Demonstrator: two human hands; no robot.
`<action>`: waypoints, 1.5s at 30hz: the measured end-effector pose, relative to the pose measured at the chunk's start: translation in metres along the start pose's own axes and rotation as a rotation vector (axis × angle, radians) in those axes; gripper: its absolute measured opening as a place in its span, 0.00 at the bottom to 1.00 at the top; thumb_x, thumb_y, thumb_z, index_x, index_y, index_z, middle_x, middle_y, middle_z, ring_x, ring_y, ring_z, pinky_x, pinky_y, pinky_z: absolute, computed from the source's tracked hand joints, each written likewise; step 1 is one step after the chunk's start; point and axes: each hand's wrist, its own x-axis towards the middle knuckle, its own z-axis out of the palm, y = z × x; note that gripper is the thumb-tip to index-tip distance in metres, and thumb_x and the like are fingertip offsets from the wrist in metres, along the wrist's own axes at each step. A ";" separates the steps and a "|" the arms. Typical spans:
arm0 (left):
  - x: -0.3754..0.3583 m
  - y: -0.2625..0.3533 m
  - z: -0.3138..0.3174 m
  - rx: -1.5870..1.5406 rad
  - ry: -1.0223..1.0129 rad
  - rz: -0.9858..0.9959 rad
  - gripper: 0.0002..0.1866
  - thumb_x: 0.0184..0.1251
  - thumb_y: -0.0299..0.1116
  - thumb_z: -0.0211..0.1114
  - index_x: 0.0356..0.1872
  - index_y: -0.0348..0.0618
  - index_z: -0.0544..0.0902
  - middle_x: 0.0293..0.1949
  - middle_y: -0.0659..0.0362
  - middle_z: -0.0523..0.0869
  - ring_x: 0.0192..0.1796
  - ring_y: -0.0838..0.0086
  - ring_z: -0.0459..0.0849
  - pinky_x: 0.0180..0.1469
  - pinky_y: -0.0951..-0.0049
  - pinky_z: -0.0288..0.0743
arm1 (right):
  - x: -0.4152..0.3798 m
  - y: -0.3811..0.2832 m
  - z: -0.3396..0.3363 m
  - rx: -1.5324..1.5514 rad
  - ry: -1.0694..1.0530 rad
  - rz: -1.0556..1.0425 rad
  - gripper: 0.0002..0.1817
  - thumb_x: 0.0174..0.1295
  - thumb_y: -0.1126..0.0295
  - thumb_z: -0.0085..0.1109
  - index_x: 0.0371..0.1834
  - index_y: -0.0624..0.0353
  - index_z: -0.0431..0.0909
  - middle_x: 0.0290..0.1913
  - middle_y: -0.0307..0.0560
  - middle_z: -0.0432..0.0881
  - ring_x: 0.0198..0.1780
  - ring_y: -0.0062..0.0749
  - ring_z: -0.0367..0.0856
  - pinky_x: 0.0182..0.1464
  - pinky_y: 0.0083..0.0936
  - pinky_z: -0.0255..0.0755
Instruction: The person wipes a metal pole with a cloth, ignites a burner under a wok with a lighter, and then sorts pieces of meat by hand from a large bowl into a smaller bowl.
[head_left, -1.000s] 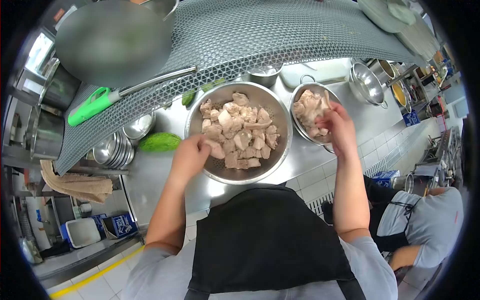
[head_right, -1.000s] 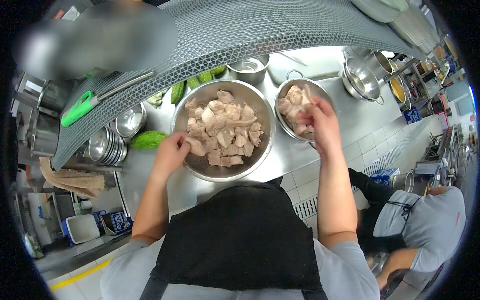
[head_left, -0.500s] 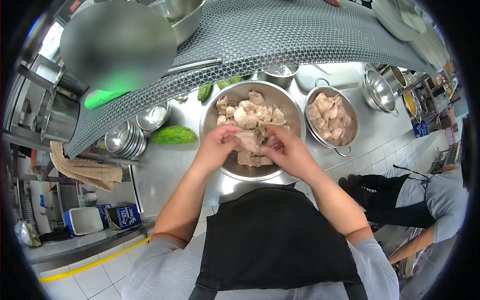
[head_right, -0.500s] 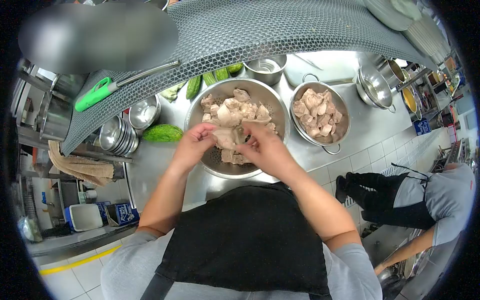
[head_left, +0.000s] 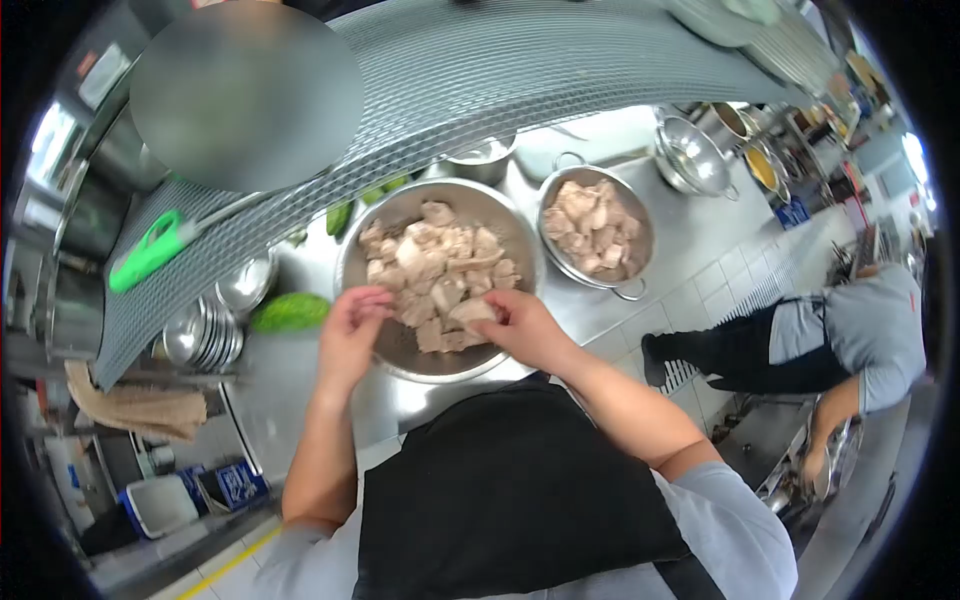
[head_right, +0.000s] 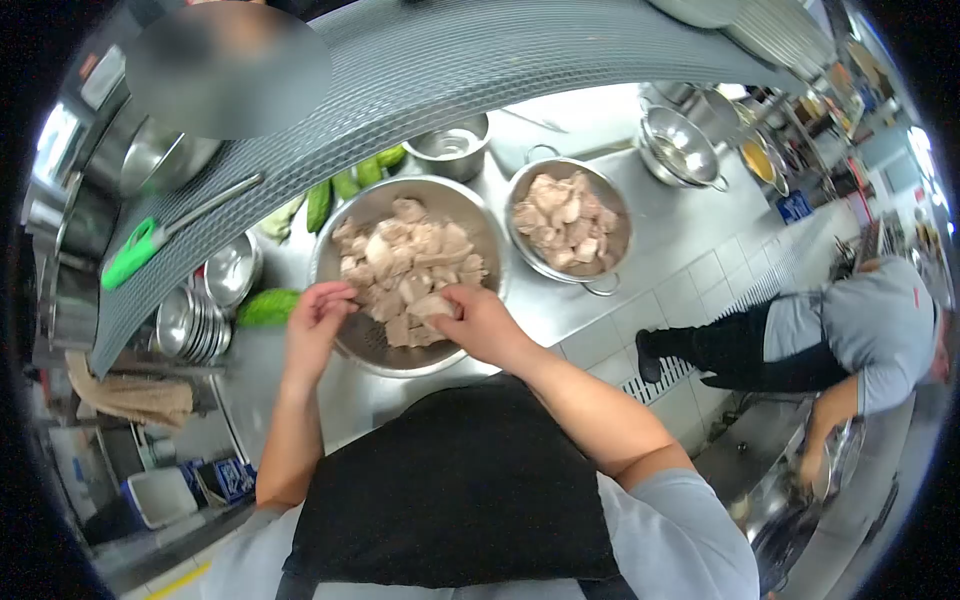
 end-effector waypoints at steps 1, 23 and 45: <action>0.001 0.002 -0.005 0.010 0.025 0.009 0.13 0.71 0.19 0.58 0.54 0.36 0.77 0.49 0.53 0.86 0.48 0.74 0.84 0.55 0.75 0.77 | -0.002 0.005 -0.003 -0.007 0.000 0.015 0.15 0.59 0.67 0.68 0.46 0.64 0.83 0.33 0.46 0.82 0.33 0.28 0.77 0.37 0.27 0.73; 0.029 0.008 0.037 1.060 -0.396 0.421 0.10 0.58 0.35 0.70 0.37 0.43 0.87 0.40 0.52 0.86 0.41 0.56 0.85 0.46 0.62 0.79 | -0.025 -0.001 -0.055 -0.651 0.371 -0.375 0.23 0.54 0.71 0.68 0.54 0.63 0.78 0.54 0.58 0.80 0.57 0.56 0.77 0.60 0.42 0.72; 0.084 0.012 0.020 0.914 -0.217 0.189 0.24 0.54 0.31 0.70 0.55 0.46 0.82 0.50 0.53 0.82 0.59 0.58 0.79 0.63 0.62 0.72 | 0.016 0.031 -0.164 -0.965 0.309 0.249 0.14 0.49 0.62 0.69 0.32 0.61 0.84 0.33 0.58 0.86 0.37 0.52 0.85 0.41 0.43 0.76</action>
